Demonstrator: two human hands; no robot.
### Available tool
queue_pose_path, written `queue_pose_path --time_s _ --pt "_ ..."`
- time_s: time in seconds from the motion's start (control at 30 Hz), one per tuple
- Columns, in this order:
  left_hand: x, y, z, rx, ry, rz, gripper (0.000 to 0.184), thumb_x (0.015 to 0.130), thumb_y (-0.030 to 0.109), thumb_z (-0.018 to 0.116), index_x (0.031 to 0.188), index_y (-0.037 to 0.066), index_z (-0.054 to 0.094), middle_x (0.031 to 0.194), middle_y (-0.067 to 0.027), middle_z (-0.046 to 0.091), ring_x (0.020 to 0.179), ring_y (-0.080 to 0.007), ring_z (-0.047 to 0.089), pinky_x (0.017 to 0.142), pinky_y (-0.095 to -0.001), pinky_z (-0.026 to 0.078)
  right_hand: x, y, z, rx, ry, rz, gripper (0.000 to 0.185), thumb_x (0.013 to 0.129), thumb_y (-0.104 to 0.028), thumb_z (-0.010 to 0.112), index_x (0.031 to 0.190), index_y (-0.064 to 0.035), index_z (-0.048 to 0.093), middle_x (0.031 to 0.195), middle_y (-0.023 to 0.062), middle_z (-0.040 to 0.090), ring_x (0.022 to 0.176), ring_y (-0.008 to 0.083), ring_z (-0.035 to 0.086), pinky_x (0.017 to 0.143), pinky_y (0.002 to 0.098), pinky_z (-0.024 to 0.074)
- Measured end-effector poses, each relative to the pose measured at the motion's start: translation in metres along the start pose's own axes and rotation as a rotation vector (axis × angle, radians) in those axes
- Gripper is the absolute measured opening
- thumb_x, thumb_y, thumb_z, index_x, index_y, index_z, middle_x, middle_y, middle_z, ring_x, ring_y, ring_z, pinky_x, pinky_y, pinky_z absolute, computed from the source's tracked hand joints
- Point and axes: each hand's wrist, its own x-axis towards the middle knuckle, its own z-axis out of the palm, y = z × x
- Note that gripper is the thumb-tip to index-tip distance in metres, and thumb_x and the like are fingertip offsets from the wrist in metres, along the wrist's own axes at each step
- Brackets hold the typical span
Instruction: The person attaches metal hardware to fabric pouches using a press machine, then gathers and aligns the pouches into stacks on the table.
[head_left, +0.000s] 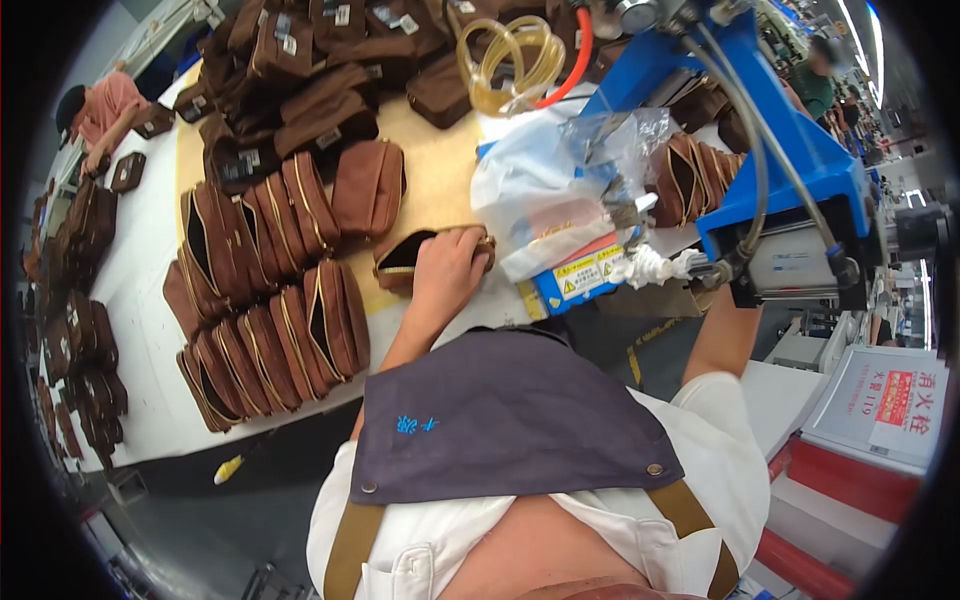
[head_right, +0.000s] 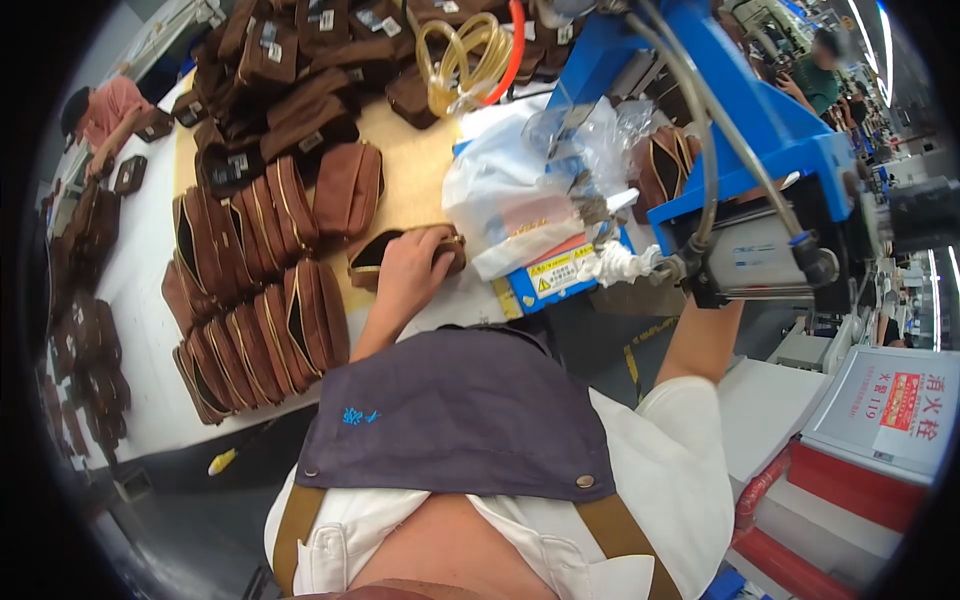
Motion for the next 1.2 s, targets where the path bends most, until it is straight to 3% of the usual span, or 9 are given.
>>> queue_pose_path --time_s 0.1,0.23,0.3,0.37,0.5,0.57,0.67,0.77,1.2 --pt "0.000 -0.005 0.006 0.029 -0.006 -0.017 0.020 0.084 0.016 0.068 0.102 0.008 0.064 0.091 -0.0074 0.065 0.091 -0.0269 0.063 0.080 -0.0413 0.044 -0.083 0.084 -0.032 -0.276 -0.212 0.327 0.029 0.091 -0.016 0.067 0.117 -0.0040 0.070 0.114 0.0107 0.067 0.102 0.0167 0.063 0.087 0.0328 0.0512" --pt "0.003 0.001 0.006 0.041 -0.062 -0.064 0.020 0.083 0.018 0.069 0.099 0.007 0.064 0.089 -0.0097 0.067 0.088 -0.0290 0.065 0.077 -0.0421 0.046 -0.210 0.127 -0.052 -0.572 -0.846 0.743 0.025 0.088 -0.018 0.070 0.109 -0.0036 0.073 0.103 0.0101 0.070 0.091 0.0179 0.067 0.081 0.0322 0.0515" --pt "0.007 0.010 0.004 0.074 -0.162 -0.168 0.023 0.084 0.021 0.069 0.100 0.005 0.065 0.093 -0.0131 0.070 0.090 -0.0321 0.066 0.077 -0.0433 0.049 -0.245 0.102 -0.036 -0.436 -1.072 0.758 0.024 0.087 -0.019 0.072 0.105 -0.0034 0.075 0.097 0.0098 0.072 0.086 0.0185 0.068 0.078 0.0320 0.0517" --pt "0.009 0.016 0.009 0.102 -0.203 -0.228 0.024 0.083 0.025 0.071 0.094 0.005 0.061 0.084 -0.0125 0.070 0.083 -0.0327 0.067 0.074 -0.0434 0.050 -0.261 0.071 -0.010 -0.120 -1.163 0.550 0.026 0.082 -0.026 0.076 0.095 -0.0038 0.077 0.087 0.0104 0.072 0.079 0.0201 0.068 0.070 0.0342 0.0508" --pt "0.006 0.022 0.014 0.099 -0.266 -0.310 0.023 0.081 0.024 0.071 0.089 0.007 0.058 0.078 -0.0098 0.069 0.080 -0.0314 0.067 0.072 -0.0435 0.048 -0.274 0.047 0.065 0.073 -1.097 0.528 0.020 0.086 -0.022 0.073 0.098 -0.0060 0.077 0.084 0.0088 0.067 0.078 0.0197 0.063 0.069 0.0313 0.0478" --pt "0.002 0.023 0.016 0.080 -0.249 -0.299 0.021 0.081 0.023 0.071 0.089 0.008 0.058 0.077 -0.0083 0.069 0.079 -0.0301 0.067 0.071 -0.0431 0.046 -0.273 0.045 0.100 0.021 -1.053 0.320 0.022 0.086 -0.020 0.071 0.101 -0.0050 0.075 0.085 0.0092 0.069 0.077 0.0198 0.064 0.070 0.0315 0.0496" --pt "-0.009 0.025 0.018 0.085 -0.206 -0.266 0.018 0.080 0.020 0.070 0.091 0.010 0.059 0.077 -0.0067 0.070 0.078 -0.0277 0.067 0.071 -0.0416 0.040 -0.272 0.026 0.137 0.113 -0.892 0.435 0.022 0.085 -0.018 0.070 0.101 -0.0030 0.074 0.085 0.0094 0.071 0.075 0.0194 0.066 0.071 0.0308 0.0521" --pt "-0.015 0.024 0.021 0.088 -0.175 -0.261 0.018 0.080 0.019 0.069 0.094 0.012 0.061 0.078 -0.0057 0.070 0.078 -0.0260 0.067 0.073 -0.0400 0.037 -0.272 0.026 0.150 0.041 -0.957 0.439 0.019 0.088 -0.015 0.070 0.102 -0.0024 0.074 0.093 0.0087 0.074 0.079 0.0143 0.068 0.073 0.0274 0.0532" --pt "-0.011 0.025 0.016 0.168 -0.131 -0.224 0.024 0.079 0.021 0.070 0.101 0.013 0.065 0.078 -0.0046 0.070 0.076 -0.0248 0.067 0.074 -0.0396 0.036 -0.301 0.030 0.156 0.419 -0.761 0.782 0.019 0.083 -0.007 0.073 0.093 -0.0018 0.058 0.082 0.0013 0.063 0.073 0.0080 0.057 0.067 0.0243 0.0483"
